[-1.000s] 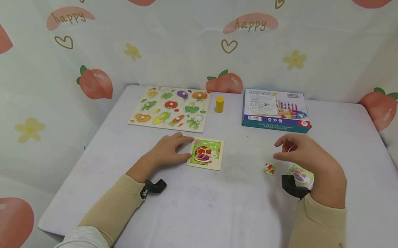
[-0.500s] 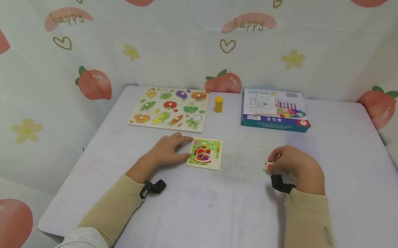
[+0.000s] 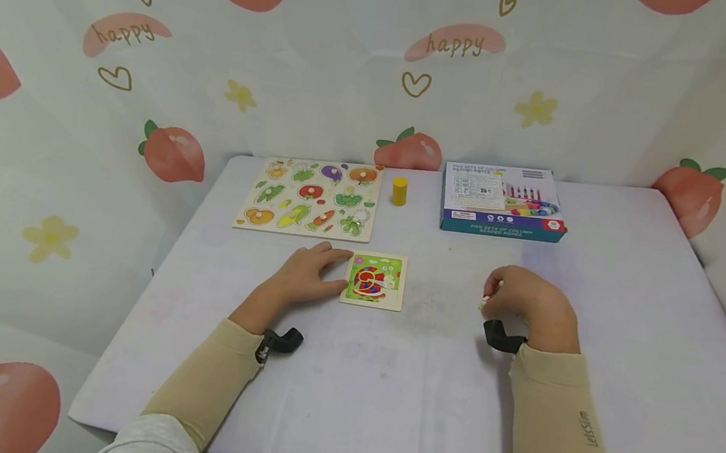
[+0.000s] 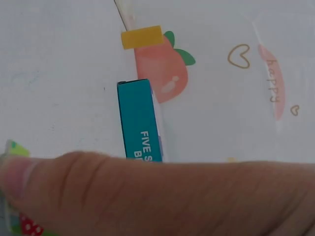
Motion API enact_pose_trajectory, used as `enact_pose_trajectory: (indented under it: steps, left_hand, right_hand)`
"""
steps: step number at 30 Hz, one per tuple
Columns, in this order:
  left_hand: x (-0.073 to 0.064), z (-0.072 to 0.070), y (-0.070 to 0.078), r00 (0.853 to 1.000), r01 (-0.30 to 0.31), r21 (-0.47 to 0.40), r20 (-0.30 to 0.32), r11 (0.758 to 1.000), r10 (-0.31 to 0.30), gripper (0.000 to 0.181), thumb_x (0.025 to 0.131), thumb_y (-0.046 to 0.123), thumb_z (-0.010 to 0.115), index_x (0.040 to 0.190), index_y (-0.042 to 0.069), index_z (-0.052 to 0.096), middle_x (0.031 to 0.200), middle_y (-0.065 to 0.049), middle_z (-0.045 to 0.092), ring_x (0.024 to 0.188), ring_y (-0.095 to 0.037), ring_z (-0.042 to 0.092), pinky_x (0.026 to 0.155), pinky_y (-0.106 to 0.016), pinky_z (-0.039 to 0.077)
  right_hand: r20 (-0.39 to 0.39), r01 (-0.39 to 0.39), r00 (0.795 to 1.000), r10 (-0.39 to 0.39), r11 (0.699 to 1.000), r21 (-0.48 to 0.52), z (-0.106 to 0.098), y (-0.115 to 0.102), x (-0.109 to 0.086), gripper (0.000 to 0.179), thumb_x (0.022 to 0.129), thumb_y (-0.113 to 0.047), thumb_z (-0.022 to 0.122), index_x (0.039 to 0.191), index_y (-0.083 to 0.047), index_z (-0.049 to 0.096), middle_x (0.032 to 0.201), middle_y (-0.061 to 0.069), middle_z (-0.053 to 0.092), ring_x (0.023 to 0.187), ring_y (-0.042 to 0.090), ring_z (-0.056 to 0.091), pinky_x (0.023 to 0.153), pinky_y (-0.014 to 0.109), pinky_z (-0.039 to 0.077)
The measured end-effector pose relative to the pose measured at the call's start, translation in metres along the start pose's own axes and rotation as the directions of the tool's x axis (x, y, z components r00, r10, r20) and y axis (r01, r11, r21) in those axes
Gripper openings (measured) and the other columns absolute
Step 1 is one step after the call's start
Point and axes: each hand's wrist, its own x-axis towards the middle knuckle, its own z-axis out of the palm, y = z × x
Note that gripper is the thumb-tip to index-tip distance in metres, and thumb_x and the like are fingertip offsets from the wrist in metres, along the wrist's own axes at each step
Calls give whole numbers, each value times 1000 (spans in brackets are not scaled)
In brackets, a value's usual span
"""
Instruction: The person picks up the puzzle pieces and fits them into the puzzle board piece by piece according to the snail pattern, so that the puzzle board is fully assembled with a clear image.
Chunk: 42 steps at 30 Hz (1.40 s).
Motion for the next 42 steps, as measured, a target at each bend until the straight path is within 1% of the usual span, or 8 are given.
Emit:
enact_pose_trajectory:
  steps: [6,10,13,20,27,31,36,42]
  left_hand:
    - [-1,-1,1,1000,11,-13,10,1000,-11,62,91,49,68,147,23,58,94,1,50,69,-18,40,65,-30,34]
    - [-2,-1,2,1000,6,-7,11,1000,-6,62,92,48,67,147,22,58,95,1,51,70,-18,42,65,-30,35]
    - [-2,-1,3,1000,5,-8,11,1000,-5,62,92,48,67,147,22,58,97,1,52,71,-18,43,66,-30,36]
    - [-2,-1,2,1000,4,-9,9,1000,-4,61,92,48,67,146,22,58,95,1,51,70,-18,41,65,-30,35]
    - [-1,-2,3,1000,15,-4,21,1000,-15,62,93,49,66,148,23,57,95,1,49,71,-18,41,66,-30,34]
    - [0,-4,4,1000,18,-2,17,1000,-18,62,93,49,66,148,24,57,95,1,49,72,-18,41,66,-30,34]
    - [-1,-3,3,1000,7,-4,7,1000,-7,61,92,49,67,147,23,58,93,1,49,70,-18,41,65,-30,34]
    - [-1,-2,2,1000,7,-8,2,1000,-7,61,92,49,67,146,23,58,92,1,49,70,-18,41,65,-30,33]
  right_hand:
    - [-35,32,999,-31,999,10,-1,-3,4,23,88,-20,77,104,-10,65,103,12,62,101,34,52,78,47,43]
    - [-42,9,999,-8,999,42,-1,-4,8,26,91,-23,76,110,-9,66,111,15,64,106,37,52,82,51,45]
    - [-51,20,999,-18,999,36,0,-3,11,28,92,-23,76,113,-8,66,113,16,64,106,38,52,83,53,47]
    - [-94,115,989,-117,993,-20,3,-7,18,29,92,-23,75,115,-7,66,115,20,60,107,39,52,88,57,47]
    - [-177,133,975,-136,991,-28,4,-13,20,33,90,-24,73,115,-7,58,113,20,58,101,36,53,80,47,48]
    - [-236,178,955,-181,983,-35,2,-18,16,35,88,-25,73,113,-5,58,107,16,60,95,32,54,77,43,47]
    - [-309,259,913,-266,964,-66,-2,-27,7,31,88,-22,73,111,-4,63,104,12,62,87,28,55,73,41,46]
    - [-367,304,867,-336,942,-144,-5,-42,-11,31,91,-19,71,116,-3,65,108,13,64,90,29,55,77,44,49]
